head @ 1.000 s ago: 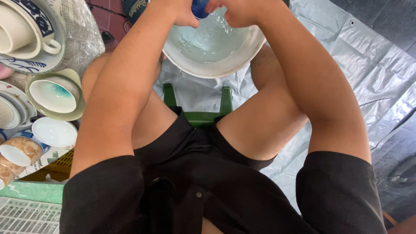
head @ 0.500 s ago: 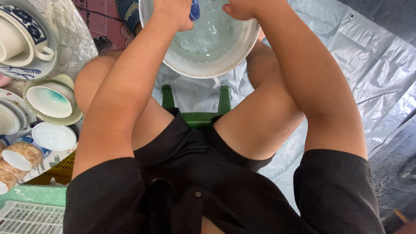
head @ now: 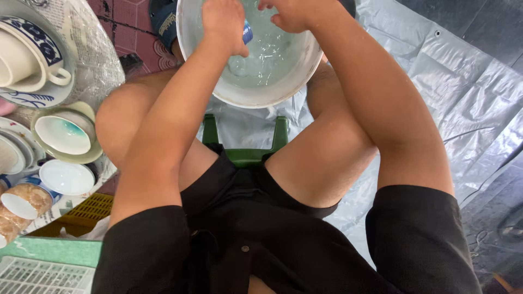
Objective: The person washes various ceramic cups and saucers by hand in a white bucket filled with water. They pick up items from a nearby table, scrub them inside and out, rinse them in the bucket, and place them back on the table.
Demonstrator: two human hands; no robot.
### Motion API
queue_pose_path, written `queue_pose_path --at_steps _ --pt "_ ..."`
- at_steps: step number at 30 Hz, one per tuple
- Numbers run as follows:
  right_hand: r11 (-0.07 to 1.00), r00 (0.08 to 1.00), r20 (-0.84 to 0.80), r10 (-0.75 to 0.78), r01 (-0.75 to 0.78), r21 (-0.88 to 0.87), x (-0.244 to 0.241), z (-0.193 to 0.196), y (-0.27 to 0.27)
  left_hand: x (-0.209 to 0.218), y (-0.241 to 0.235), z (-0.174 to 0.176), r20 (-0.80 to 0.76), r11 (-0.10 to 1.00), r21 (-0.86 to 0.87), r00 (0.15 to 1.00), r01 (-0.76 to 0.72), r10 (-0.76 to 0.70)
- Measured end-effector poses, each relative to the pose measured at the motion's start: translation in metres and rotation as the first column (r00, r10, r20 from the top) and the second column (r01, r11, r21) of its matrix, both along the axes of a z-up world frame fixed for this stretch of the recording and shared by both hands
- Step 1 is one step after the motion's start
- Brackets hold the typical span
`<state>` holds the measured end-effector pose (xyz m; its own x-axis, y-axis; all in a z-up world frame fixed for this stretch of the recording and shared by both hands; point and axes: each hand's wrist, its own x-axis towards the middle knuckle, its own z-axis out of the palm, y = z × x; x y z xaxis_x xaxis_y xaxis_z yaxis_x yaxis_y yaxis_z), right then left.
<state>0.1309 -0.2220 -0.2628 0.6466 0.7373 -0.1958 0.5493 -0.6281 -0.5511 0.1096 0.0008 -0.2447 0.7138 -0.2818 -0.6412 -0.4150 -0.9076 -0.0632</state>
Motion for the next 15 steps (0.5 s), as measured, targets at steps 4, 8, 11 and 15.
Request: queue_pose_path --at_steps 4,8,11,15 --pt "0.999 1.000 -0.007 -0.026 0.026 0.030 0.015 -0.020 -0.002 0.006 -0.015 -0.009 -0.118 0.974 0.215 0.989 -0.068 0.095" --pt "0.998 0.995 -0.080 -0.055 0.057 0.024 0.012 -0.007 -0.001 0.011 -0.010 -0.045 -0.205 0.965 0.139 0.947 -0.222 0.247" --pt "0.995 0.987 -0.124 -0.099 0.101 0.004 0.011 0.007 0.002 0.005 0.002 -0.069 -0.194 0.960 -0.015 0.943 -0.279 0.271" --pt "0.999 0.989 -0.142 -0.047 0.049 0.013 0.005 0.017 0.002 -0.003 0.007 -0.094 -0.161 0.897 -0.240 0.927 -0.371 0.340"
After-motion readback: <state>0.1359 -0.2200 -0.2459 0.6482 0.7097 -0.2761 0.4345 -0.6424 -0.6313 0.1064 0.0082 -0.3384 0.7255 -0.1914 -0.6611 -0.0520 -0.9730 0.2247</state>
